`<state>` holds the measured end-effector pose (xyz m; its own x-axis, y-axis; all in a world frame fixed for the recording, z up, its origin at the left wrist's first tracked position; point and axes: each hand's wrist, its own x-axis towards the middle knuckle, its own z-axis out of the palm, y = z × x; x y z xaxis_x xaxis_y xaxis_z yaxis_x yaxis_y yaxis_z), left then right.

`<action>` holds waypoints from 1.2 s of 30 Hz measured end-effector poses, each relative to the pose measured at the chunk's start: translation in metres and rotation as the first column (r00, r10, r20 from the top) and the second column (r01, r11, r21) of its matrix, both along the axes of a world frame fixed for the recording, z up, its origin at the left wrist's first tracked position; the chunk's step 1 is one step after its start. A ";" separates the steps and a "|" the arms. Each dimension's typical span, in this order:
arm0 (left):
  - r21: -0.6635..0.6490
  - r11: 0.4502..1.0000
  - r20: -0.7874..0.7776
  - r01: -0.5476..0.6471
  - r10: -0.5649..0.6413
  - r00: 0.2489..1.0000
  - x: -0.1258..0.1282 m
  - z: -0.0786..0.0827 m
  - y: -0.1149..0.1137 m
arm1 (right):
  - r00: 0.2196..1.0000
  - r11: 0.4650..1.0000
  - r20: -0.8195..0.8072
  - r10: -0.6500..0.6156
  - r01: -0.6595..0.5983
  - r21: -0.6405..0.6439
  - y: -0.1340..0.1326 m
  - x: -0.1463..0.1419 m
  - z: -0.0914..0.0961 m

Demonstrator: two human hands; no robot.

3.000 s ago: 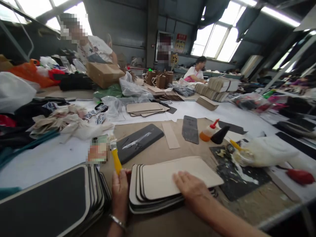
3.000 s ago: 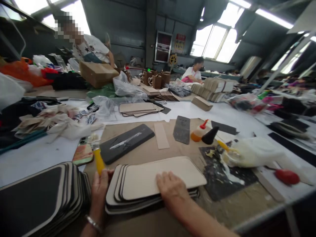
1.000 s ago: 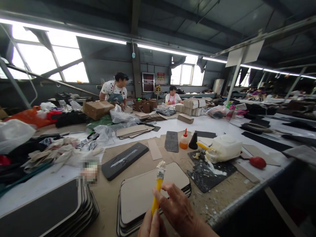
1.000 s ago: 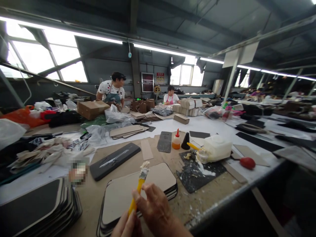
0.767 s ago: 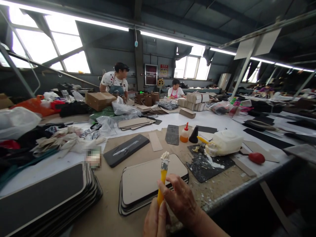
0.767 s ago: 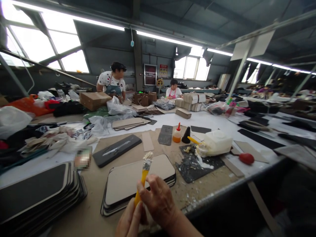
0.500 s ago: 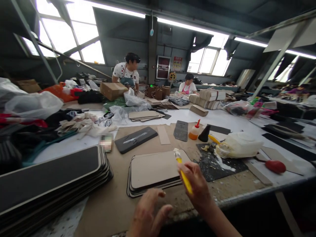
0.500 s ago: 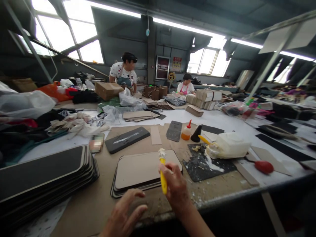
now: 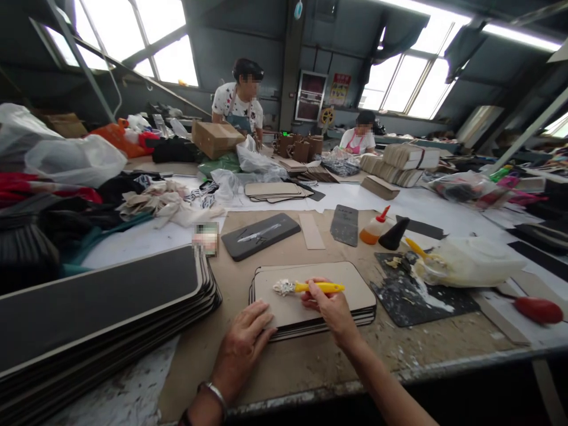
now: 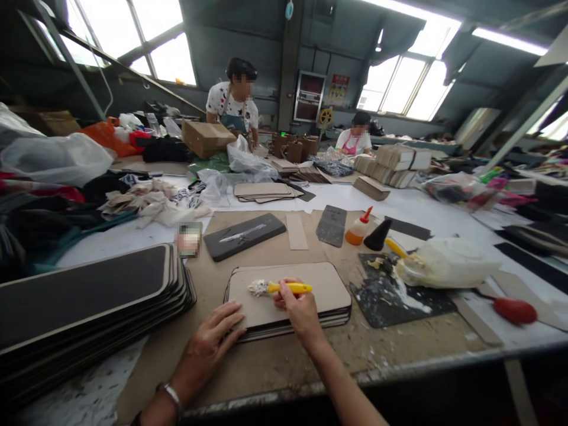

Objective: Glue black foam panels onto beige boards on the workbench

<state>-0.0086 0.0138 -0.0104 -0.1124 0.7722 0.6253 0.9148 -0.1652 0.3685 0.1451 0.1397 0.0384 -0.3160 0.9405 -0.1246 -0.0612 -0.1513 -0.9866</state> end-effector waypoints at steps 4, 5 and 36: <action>0.015 1.000 0.007 0.016 -0.016 1.000 -0.002 -0.001 0.000 | 0.954 0.950 0.213 -0.210 0.147 0.275 0.028 0.050 -0.004; 0.022 1.000 0.010 0.015 -0.015 1.000 -0.003 -0.002 0.001 | 0.924 0.921 0.270 -0.273 0.169 0.352 0.034 0.065 -0.003; 0.137 0.990 -0.014 0.017 -0.015 1.000 -0.006 -0.012 0.004 | 0.927 0.926 -0.058 -0.370 0.363 -0.104 -0.012 0.100 0.023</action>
